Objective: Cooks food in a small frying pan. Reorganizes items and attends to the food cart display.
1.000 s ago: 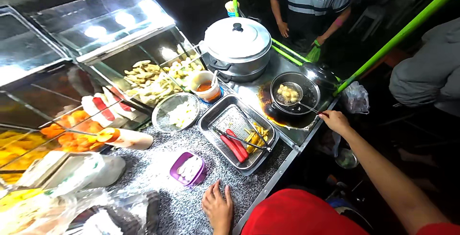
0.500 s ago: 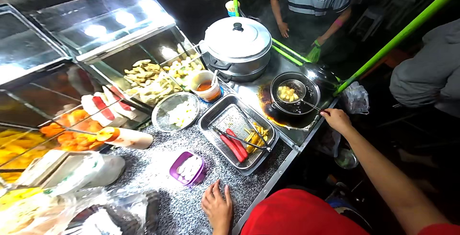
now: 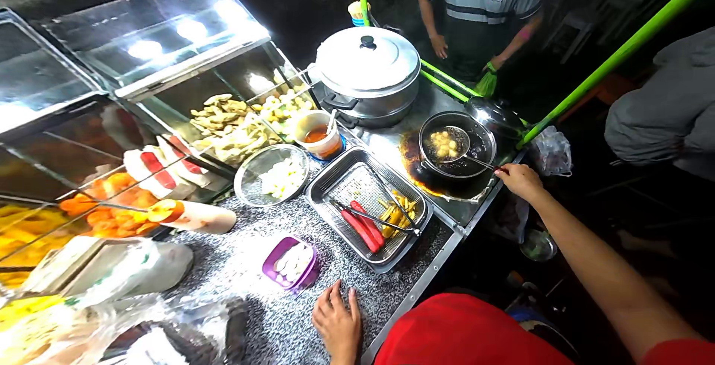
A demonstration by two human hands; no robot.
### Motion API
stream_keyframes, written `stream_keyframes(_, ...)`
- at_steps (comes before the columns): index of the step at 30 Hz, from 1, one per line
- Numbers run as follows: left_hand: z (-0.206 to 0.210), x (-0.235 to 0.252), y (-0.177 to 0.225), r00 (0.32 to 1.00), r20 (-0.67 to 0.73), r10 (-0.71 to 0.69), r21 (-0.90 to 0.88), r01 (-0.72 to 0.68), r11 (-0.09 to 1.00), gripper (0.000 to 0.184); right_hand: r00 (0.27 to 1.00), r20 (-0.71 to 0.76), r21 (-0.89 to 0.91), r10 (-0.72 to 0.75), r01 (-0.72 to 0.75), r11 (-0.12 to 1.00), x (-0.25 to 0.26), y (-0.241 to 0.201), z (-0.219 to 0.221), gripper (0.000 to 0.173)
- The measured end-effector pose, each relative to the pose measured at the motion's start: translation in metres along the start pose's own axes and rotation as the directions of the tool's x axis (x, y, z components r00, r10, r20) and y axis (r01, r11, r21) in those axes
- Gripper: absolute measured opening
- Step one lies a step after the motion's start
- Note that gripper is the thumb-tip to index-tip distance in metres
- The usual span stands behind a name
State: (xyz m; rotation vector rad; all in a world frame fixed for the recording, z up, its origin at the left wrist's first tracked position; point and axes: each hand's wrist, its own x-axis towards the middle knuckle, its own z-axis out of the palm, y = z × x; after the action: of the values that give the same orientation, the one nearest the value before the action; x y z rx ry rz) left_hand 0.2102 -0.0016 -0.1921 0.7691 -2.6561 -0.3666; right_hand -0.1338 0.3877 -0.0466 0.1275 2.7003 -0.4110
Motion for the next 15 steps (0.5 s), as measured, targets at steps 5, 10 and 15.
stream_keyframes(5,0.000,0.000,0.000,1.000,-0.010,0.008,-0.002,-0.008,1.000,0.059,1.000,0.028,-0.062,0.013,-0.011,0.998,0.007,-0.008,-0.001,0.040)
stream_keyframes(10,-0.001,0.000,0.000,1.000,-0.010,0.006,0.006,-0.006,1.000,0.059,1.000,-0.014,-0.143,-0.004,0.002,0.990,0.001,-0.025,-0.003,0.038)
stream_keyframes(15,0.001,-0.001,-0.002,1.000,-0.017,0.013,0.003,-0.013,1.000,0.059,0.968,-0.090,-0.341,-0.233,0.190,0.921,-0.003,-0.014,-0.008,0.034)
